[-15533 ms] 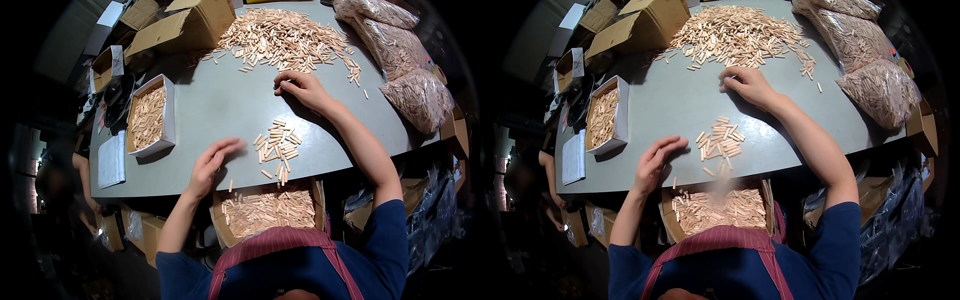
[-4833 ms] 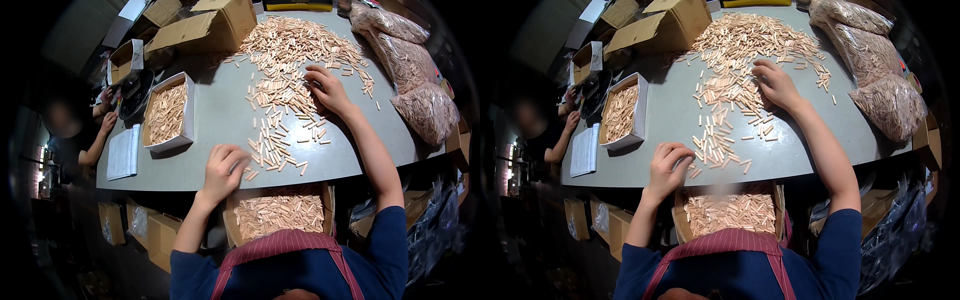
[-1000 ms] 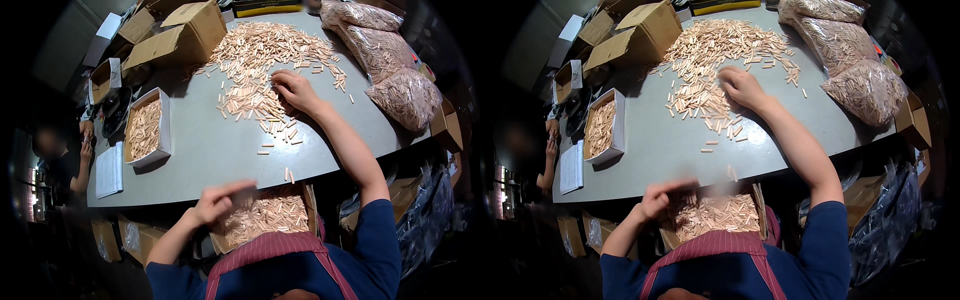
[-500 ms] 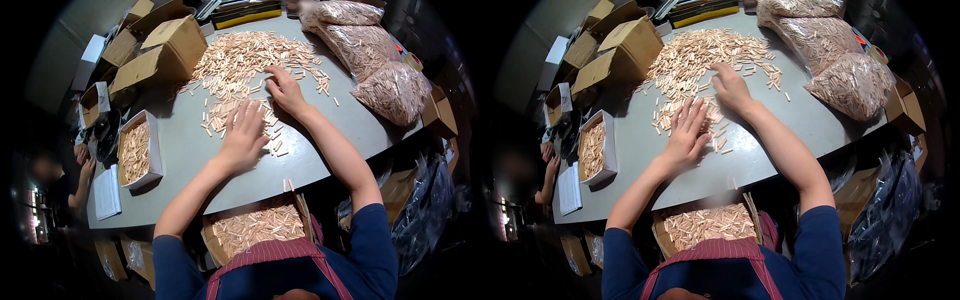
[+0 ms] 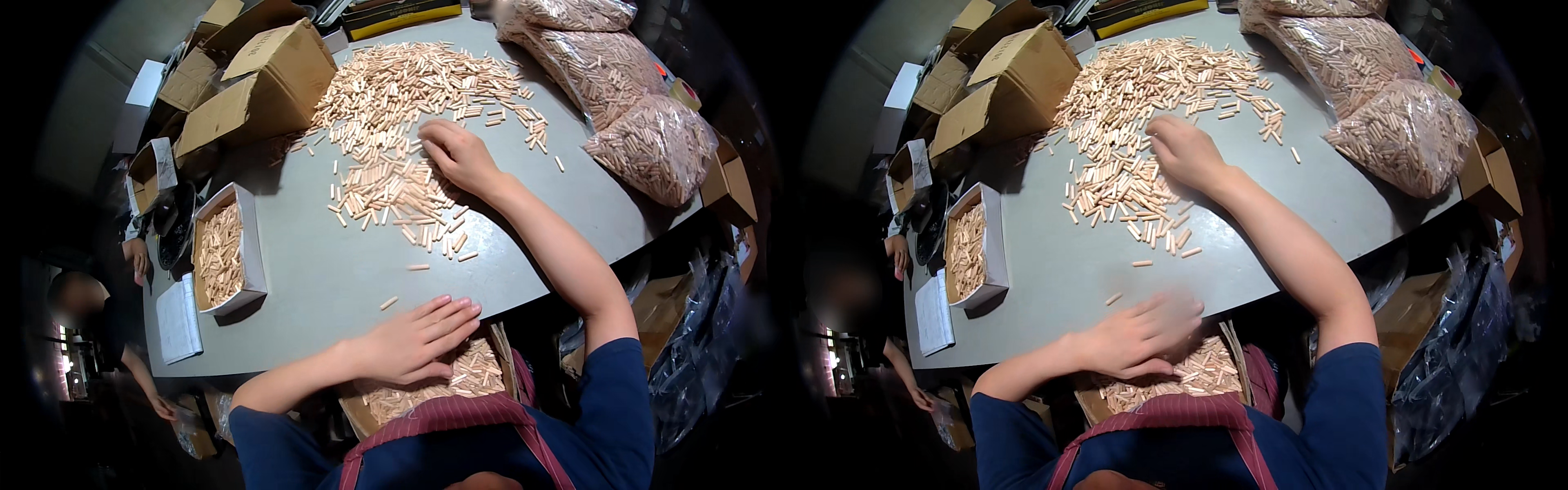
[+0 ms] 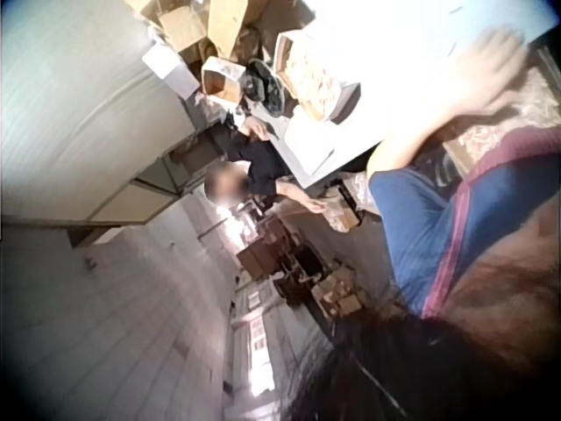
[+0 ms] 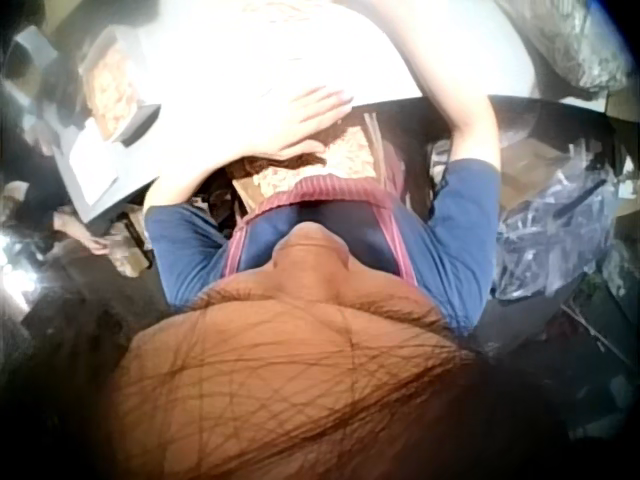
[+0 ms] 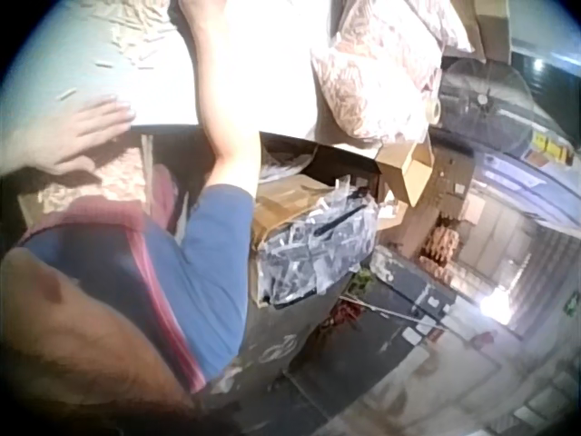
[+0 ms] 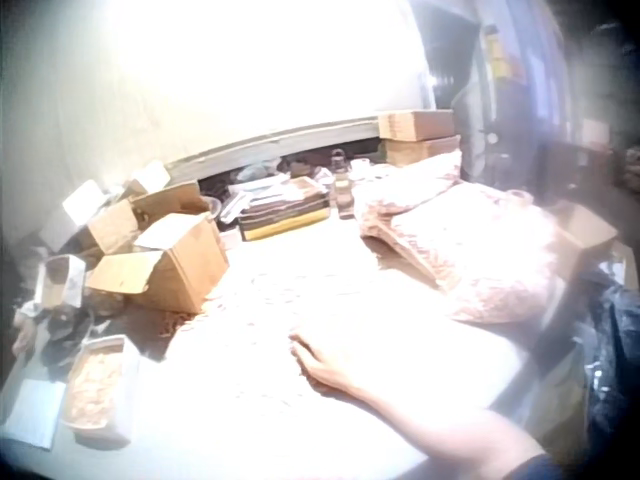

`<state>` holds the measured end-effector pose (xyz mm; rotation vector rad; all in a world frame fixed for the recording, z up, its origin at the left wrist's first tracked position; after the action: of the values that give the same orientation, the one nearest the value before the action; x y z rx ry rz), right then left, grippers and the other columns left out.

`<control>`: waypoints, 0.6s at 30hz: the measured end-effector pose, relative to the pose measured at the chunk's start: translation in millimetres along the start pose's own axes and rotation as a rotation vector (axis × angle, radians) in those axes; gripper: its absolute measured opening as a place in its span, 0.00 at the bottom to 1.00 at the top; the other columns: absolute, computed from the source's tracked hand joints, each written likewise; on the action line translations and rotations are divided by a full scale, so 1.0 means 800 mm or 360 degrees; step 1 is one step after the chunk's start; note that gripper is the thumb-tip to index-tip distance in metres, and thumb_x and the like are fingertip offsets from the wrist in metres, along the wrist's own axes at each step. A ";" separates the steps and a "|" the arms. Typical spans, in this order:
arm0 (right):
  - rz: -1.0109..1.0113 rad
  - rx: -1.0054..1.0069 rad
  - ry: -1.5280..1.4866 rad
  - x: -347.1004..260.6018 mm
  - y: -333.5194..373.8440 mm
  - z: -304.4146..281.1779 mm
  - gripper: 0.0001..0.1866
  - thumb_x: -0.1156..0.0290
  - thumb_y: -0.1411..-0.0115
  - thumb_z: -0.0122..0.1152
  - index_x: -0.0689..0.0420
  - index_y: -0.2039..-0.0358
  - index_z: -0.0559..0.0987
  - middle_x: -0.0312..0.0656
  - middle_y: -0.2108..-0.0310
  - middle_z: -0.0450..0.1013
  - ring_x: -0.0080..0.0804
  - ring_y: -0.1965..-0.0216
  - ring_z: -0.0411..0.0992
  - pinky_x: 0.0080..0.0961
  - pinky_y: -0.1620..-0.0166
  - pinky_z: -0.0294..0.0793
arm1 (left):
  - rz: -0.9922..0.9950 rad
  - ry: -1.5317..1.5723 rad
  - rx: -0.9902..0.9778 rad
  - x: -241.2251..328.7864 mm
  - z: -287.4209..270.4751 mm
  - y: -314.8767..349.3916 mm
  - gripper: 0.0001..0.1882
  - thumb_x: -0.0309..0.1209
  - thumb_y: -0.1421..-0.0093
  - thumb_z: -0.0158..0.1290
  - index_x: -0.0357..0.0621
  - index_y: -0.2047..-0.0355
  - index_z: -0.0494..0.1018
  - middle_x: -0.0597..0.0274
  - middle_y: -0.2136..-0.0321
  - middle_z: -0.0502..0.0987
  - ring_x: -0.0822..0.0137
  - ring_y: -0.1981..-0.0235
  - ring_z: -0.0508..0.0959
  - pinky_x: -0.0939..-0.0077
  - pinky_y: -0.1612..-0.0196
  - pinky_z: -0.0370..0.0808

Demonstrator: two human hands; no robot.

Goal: The person sorts small wooden sticks on a table, moving them from a large pile into a cardboard box. They use both hands to gather and transfer the sticks, occasionally picking up individual pieces to inspect them before placing them in the box.

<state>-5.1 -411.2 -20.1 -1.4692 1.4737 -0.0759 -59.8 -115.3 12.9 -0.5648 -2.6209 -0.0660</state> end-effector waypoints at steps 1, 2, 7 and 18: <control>-0.0013 -0.0004 -0.0021 -0.002 -0.001 0.001 0.10 0.71 0.31 0.57 0.59 0.53 0.80 0.46 0.51 0.79 0.50 0.51 0.79 0.40 0.49 0.79 | 0.0018 0.0134 0.0018 -0.001 0.001 0.008 0.39 0.51 0.27 0.49 0.35 0.27 0.59 0.42 0.26 0.59 0.44 0.23 0.57 0.45 0.22 0.50; -0.0023 -0.0010 -0.0032 -0.003 -0.001 0.000 0.11 0.71 0.32 0.55 0.58 0.53 0.80 0.46 0.51 0.79 0.51 0.51 0.78 0.42 0.49 0.78 | -0.0003 0.0101 0.0081 -0.005 -0.001 0.010 0.37 0.50 0.26 0.49 0.35 0.27 0.59 0.41 0.26 0.59 0.45 0.23 0.57 0.45 0.22 0.49; 0.0042 -0.0165 0.0047 0.006 0.001 0.004 0.15 0.68 0.28 0.58 0.59 0.44 0.77 0.51 0.39 0.73 0.52 0.42 0.75 0.38 0.41 0.76 | -0.0446 -0.0183 0.0452 -0.072 -0.035 -0.005 0.33 0.40 0.26 0.49 0.31 0.28 0.59 0.35 0.27 0.59 0.35 0.25 0.56 0.42 0.22 0.47; -0.0332 -0.0947 0.0637 -0.070 0.043 0.034 0.41 0.38 0.25 0.39 0.56 0.24 0.60 0.51 0.21 0.52 0.54 0.21 0.46 0.65 0.24 0.40 | -0.1098 -0.0439 0.0674 -0.110 -0.047 0.034 0.42 0.43 0.27 0.49 0.24 0.26 0.48 0.25 0.26 0.50 0.27 0.24 0.47 0.40 0.23 0.40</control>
<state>-25.5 -343.2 -23.3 -2.1866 1.7455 -0.0630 38.9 -128.8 6.3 0.5143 -2.8435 0.3658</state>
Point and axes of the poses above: each hand's wrist, its own y-axis away from the middle knuckle, its own z-axis out of the palm, x = y × z, the point moved 2 cm from there along -y, towards the middle knuckle
